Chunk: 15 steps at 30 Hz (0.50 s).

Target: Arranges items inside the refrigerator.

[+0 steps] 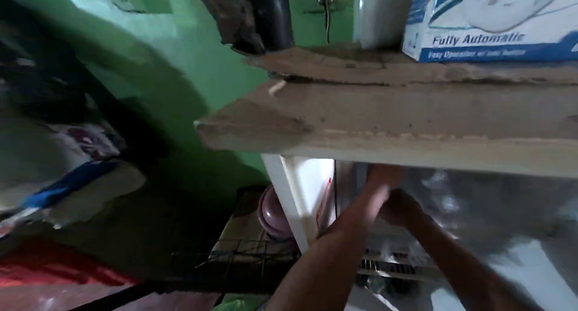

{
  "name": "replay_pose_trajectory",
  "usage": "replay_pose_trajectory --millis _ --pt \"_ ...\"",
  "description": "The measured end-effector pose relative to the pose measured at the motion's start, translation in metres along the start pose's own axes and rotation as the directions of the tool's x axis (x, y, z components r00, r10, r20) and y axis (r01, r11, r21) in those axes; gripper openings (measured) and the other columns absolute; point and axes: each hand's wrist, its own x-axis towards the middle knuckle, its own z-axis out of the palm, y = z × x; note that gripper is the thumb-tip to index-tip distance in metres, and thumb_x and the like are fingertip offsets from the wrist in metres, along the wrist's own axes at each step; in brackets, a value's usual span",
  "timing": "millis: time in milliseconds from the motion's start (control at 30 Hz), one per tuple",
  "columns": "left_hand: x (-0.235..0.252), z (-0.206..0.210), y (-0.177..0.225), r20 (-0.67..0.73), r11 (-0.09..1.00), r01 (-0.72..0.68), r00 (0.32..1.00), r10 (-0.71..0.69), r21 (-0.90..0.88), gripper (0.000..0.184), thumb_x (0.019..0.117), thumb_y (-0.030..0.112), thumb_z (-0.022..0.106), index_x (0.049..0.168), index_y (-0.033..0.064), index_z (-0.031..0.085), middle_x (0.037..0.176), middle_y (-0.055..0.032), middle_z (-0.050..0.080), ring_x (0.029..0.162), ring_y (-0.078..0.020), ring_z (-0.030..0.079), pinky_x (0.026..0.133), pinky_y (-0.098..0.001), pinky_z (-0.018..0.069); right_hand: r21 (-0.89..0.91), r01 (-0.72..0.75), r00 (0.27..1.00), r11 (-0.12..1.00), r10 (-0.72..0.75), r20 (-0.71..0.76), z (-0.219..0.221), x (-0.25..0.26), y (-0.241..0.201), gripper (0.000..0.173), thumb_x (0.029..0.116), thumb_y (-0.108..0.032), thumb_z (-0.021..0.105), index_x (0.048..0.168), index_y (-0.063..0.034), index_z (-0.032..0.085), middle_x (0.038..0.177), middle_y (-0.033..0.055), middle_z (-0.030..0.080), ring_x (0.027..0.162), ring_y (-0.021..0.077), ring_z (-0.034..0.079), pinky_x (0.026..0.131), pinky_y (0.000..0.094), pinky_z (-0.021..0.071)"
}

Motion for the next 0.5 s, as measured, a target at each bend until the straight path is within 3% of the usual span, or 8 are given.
replay_pose_trajectory --millis 67,100,200,300,333,400,433,500 --pt "-0.014 -0.024 0.051 0.095 0.98 0.196 0.976 -0.198 0.029 0.035 0.1057 0.012 0.056 0.135 -0.0077 0.056 0.135 -0.0248 0.06 0.129 -0.0305 0.055 0.11 -0.0439 0.0423 0.001 0.044 0.998 0.999 -0.044 0.049 -0.006 0.0 0.0 0.042 0.1015 -0.033 0.062 0.129 -0.0012 0.065 0.127 0.0222 0.065 0.12 0.0397 0.062 0.1 0.0622 0.0474" --pt "-0.014 -0.026 0.059 0.093 0.97 0.242 0.966 -0.241 0.0 0.035 0.1057 0.011 0.055 0.136 -0.007 0.056 0.137 -0.0235 0.059 0.129 -0.0287 0.054 0.11 -0.0426 0.0418 0.047 0.071 0.997 0.996 -0.073 0.04 -0.006 -0.002 0.002 0.04 0.1015 -0.032 0.062 0.126 0.0 0.066 0.124 0.0223 0.067 0.117 0.0389 0.063 0.099 0.0613 0.0483" --pt "-0.013 -0.02 0.058 0.011 0.963 0.241 0.97 -0.242 -0.121 0.034 0.1039 0.008 0.057 0.134 -0.007 0.055 0.132 -0.0233 0.06 0.122 -0.0263 0.056 0.105 -0.041 0.0453 0.246 0.106 0.993 0.964 -0.088 -0.083 0.009 -0.01 0.01 0.034 0.1056 -0.024 0.054 0.122 0.0032 0.065 0.119 0.023 0.066 0.113 0.0357 0.064 0.099 0.0543 0.0499" --pt "-0.017 -0.022 0.061 0.0 0.958 0.258 0.966 -0.26 -0.124 0.031 0.1034 0.006 0.058 0.131 -0.0082 0.057 0.13 -0.0245 0.06 0.121 -0.0276 0.057 0.105 -0.0422 0.0444 0.295 0.066 0.994 0.953 -0.036 -0.105 0.012 -0.015 0.002 0.034 0.1049 -0.024 0.055 0.123 0.0023 0.066 0.125 0.0225 0.064 0.117 0.0347 0.063 0.102 0.0529 0.0497" --pt "-0.013 -0.018 0.05 -0.01 0.969 0.217 0.976 -0.219 -0.121 0.031 0.1031 0.007 0.059 0.13 -0.0076 0.058 0.128 -0.0244 0.061 0.119 -0.0278 0.057 0.104 -0.0428 0.0451 0.339 0.08 0.993 0.937 -0.045 -0.11 0.012 -0.014 0.003 0.032 0.1041 -0.023 0.058 0.121 0.003 0.066 0.119 0.0225 0.066 0.111 0.034 0.065 0.098 0.0529 0.0514" --pt "0.017 0.013 -0.011 -0.122 0.997 -0.043 0.992 0.036 -0.057 0.035 0.0985 0.02 0.067 0.125 -0.0027 0.064 0.118 -0.0209 0.066 0.108 -0.0267 0.064 0.092 -0.0436 0.0549 0.466 0.123 0.989 0.876 -0.07 -0.13 0.012 -0.008 0.006 0.025 0.1045 -0.017 0.058 0.113 0.0052 0.067 0.098 0.0182 0.068 0.086 0.0253 0.067 0.081 0.0432 0.0563" --pt "0.034 0.025 -0.033 -0.129 0.997 -0.064 0.99 0.059 -0.036 0.038 0.0969 0.025 0.07 0.126 0.0007 0.065 0.119 -0.0188 0.067 0.109 -0.0267 0.065 0.092 -0.046 0.0556 0.552 0.125 0.99 0.824 -0.066 -0.125 0.013 -0.005 0.007 0.023 0.1058 -0.015 0.056 0.109 0.0053 0.066 0.086 0.0129 0.065 0.072 0.0174 0.062 0.069 0.0342 0.0549" --pt "0.048 0.033 -0.046 -0.075 1.0 0.014 0.997 -0.015 -0.004 0.04 0.096 0.027 0.071 0.129 0.0043 0.065 0.125 -0.0171 0.066 0.116 -0.0276 0.063 0.099 -0.0505 0.0517 0.718 0.097 0.994 0.689 -0.034 -0.102 0.019 -0.001 0.009 0.021 0.1074 -0.013 0.053 0.107 0.0047 0.064 0.075 0.006 0.057 0.06 0.0096 0.054 0.057 0.025 0.0491"
